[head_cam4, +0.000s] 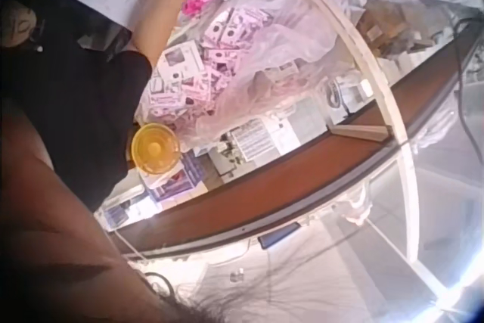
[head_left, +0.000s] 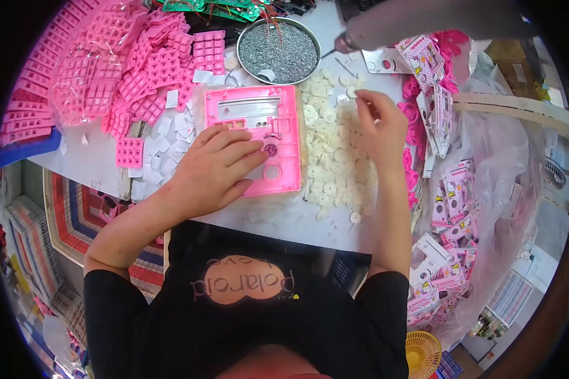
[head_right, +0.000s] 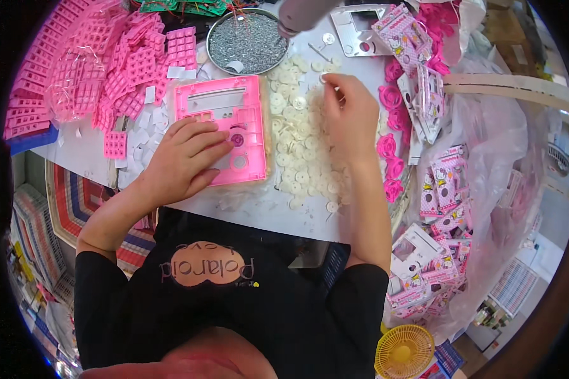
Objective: Assembling pink toy piggy banks by installing electronic components, circuit boards, and battery covers using an electric screwdriver.
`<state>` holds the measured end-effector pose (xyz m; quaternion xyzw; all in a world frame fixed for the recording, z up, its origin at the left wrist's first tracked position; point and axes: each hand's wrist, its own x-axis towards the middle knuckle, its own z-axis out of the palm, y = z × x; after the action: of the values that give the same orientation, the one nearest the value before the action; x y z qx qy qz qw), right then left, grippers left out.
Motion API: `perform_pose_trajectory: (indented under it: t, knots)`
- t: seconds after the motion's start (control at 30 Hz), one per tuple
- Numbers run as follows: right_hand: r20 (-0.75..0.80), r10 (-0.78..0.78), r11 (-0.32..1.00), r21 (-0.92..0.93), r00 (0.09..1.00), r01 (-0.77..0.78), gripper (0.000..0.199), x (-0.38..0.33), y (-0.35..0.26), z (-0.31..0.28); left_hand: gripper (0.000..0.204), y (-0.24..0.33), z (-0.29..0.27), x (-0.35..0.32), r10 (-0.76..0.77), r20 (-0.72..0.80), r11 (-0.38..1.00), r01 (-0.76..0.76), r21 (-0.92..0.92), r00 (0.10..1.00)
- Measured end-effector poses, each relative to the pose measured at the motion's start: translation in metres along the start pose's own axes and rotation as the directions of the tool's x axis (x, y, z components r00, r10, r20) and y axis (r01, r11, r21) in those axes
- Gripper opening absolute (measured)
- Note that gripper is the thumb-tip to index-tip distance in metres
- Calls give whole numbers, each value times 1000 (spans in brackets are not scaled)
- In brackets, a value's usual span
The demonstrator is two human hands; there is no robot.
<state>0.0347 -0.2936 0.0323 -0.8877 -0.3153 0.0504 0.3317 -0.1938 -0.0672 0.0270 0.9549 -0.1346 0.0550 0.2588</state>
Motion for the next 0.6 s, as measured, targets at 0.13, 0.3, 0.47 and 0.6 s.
perform_pose_trajectory:
  t: [0.13, 0.3, 0.47, 0.6]
  knots:
    - [180, -138, 949, -256, 974, 182, 20, 14, 1, -7, 51, 0, 2, 0, -3, -16, 1000, 3, -15, 1000]
    - [231, -145, 951, -235, 962, 200, 17, 16, 11, 0, 51, 1, 0, 1, 1, -36, 999, -3, -43, 999]
    - [224, -74, 964, -235, 972, 127, 21, 11, 10, -3, 47, 1, -1, 0, -8, -35, 999, 7, -43, 999]
    - [325, -27, 933, -332, 945, 141, 27, 11, -7, -6, 47, 1, -2, 1, -7, -36, 999, 5, -34, 999]
